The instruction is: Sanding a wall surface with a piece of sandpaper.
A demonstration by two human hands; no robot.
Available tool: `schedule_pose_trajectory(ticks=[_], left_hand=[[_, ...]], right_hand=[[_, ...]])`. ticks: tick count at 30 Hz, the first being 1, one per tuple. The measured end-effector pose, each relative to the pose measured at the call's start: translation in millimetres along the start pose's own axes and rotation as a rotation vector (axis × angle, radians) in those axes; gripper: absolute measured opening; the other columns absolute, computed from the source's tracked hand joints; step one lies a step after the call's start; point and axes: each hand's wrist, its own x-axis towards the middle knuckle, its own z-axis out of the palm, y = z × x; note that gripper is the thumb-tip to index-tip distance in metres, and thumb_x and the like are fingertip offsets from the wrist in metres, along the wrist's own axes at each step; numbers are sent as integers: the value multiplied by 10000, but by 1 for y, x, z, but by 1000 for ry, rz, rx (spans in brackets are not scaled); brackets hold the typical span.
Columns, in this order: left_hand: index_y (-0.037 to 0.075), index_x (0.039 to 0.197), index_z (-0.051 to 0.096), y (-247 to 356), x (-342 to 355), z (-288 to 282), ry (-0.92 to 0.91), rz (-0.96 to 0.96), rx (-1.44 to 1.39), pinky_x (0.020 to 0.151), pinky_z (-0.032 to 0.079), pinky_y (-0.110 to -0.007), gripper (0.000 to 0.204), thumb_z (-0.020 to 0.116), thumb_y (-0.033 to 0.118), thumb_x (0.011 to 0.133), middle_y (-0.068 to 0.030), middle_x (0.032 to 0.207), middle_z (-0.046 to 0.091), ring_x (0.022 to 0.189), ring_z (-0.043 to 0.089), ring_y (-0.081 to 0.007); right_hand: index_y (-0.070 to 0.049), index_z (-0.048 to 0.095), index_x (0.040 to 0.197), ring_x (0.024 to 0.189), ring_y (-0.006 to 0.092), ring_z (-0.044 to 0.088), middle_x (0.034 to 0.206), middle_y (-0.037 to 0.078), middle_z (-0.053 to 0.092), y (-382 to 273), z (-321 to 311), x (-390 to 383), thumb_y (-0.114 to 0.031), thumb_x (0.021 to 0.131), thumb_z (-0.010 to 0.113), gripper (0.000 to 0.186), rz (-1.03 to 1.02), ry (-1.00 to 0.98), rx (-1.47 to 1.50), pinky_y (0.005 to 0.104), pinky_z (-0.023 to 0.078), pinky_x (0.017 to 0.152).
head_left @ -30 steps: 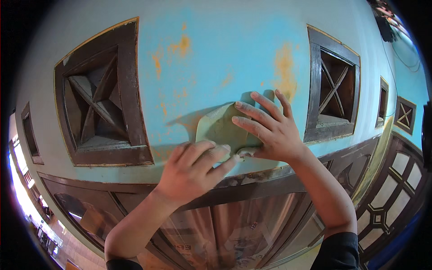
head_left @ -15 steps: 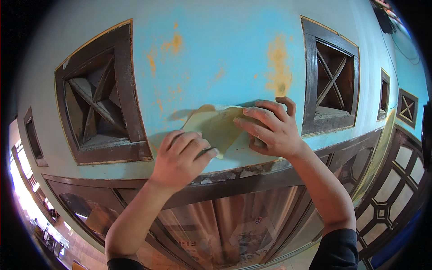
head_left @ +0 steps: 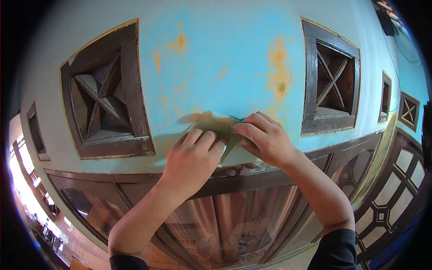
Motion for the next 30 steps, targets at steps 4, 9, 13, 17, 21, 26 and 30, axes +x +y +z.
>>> schedule_pose_trajectory(ticks=[4,9,13,17,21,26,30], left_hand=[[108,1098,691,3,-7,9,-11,-39,-17,869,541,-328,341,652,94,760,-43,1085,554,1036,561,-216],[79,1310,611,15,-17,15,40,-106,1,1024,487,-392,525,659,58,787,-160,1416,443,1312,465,-330],[-66,1482,321,26,-15,13,-99,-277,-179,1176,288,-523,864,726,77,732,-300,1555,238,1474,223,-448],[-125,1501,191,33,-13,24,-43,-356,-250,1206,184,-552,986,745,183,746,-331,1586,159,1500,154,-454],[-101,1509,222,22,-14,45,68,-337,-152,1200,185,-560,921,709,190,783,-305,1593,180,1500,163,-447],[-26,1531,269,-2,-10,50,98,-270,-42,1181,193,-587,827,657,271,864,-226,1612,225,1501,178,-431],[-18,1535,274,-3,-5,52,205,-219,-130,1174,179,-611,782,578,367,927,-220,1601,262,1492,201,-439]], right_hand=[[-87,567,1104,895,296,606,992,99,559,-6,10,-9,51,713,735,447,187,27,209,387,529,727],[-49,565,1152,839,261,629,1042,133,566,-27,16,-10,144,758,632,443,329,245,381,347,529,713],[1,551,1161,756,220,622,1097,143,579,-47,22,-15,138,814,604,378,374,264,483,318,522,697],[10,505,1176,844,152,612,1120,117,560,-55,30,-15,126,864,602,347,291,276,527,267,505,716],[1,540,1187,891,230,637,1101,142,579,-59,20,-7,81,829,654,384,365,139,581,312,526,776],[-61,617,1136,1033,331,618,1118,129,634,-30,-1,8,-21,802,677,342,154,118,204,427,489,886],[-140,619,1164,1190,358,549,1249,106,593,19,-17,25,-147,805,692,366,87,259,-290,512,396,1023]])
